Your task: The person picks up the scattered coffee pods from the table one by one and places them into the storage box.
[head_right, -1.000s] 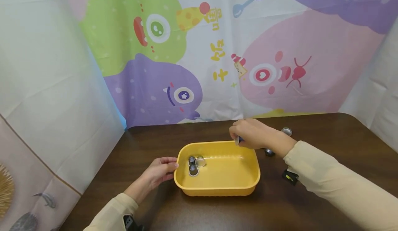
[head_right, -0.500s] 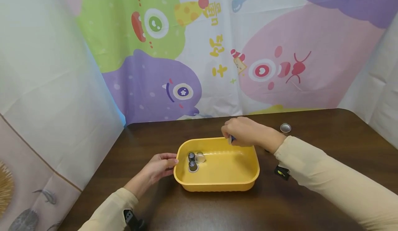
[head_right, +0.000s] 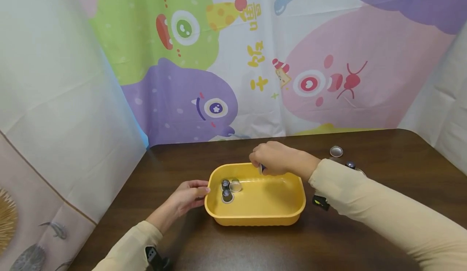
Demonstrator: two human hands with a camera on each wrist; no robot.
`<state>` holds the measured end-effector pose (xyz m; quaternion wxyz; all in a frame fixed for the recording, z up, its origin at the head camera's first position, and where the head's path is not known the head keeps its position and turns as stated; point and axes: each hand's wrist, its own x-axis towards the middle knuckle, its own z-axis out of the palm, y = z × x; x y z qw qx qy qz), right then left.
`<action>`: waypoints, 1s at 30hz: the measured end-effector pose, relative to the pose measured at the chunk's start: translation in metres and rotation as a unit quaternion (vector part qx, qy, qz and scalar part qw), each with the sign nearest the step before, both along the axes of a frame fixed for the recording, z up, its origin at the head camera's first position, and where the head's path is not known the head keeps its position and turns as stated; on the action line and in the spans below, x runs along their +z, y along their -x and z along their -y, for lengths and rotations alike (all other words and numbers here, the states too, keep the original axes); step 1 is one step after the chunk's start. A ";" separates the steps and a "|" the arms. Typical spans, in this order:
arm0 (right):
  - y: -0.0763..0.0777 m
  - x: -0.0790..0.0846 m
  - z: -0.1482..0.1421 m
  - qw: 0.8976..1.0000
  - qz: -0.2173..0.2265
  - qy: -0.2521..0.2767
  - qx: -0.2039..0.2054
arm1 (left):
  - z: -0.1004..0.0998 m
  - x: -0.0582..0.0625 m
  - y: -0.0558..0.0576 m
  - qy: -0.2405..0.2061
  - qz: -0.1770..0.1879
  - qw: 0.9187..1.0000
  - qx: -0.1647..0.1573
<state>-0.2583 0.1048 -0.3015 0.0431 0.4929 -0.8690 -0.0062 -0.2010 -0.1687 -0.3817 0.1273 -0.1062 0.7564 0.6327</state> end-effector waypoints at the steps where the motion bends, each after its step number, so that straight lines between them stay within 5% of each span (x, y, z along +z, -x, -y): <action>1: 0.000 0.000 0.001 1.000 0.004 -0.001 0.000 | 0.000 0.000 0.000 -0.001 0.000 1.000 0.000; 30: -0.001 -0.016 0.036 0.998 0.041 -0.050 0.016 | 0.000 -0.003 0.001 -0.004 0.000 1.000 0.010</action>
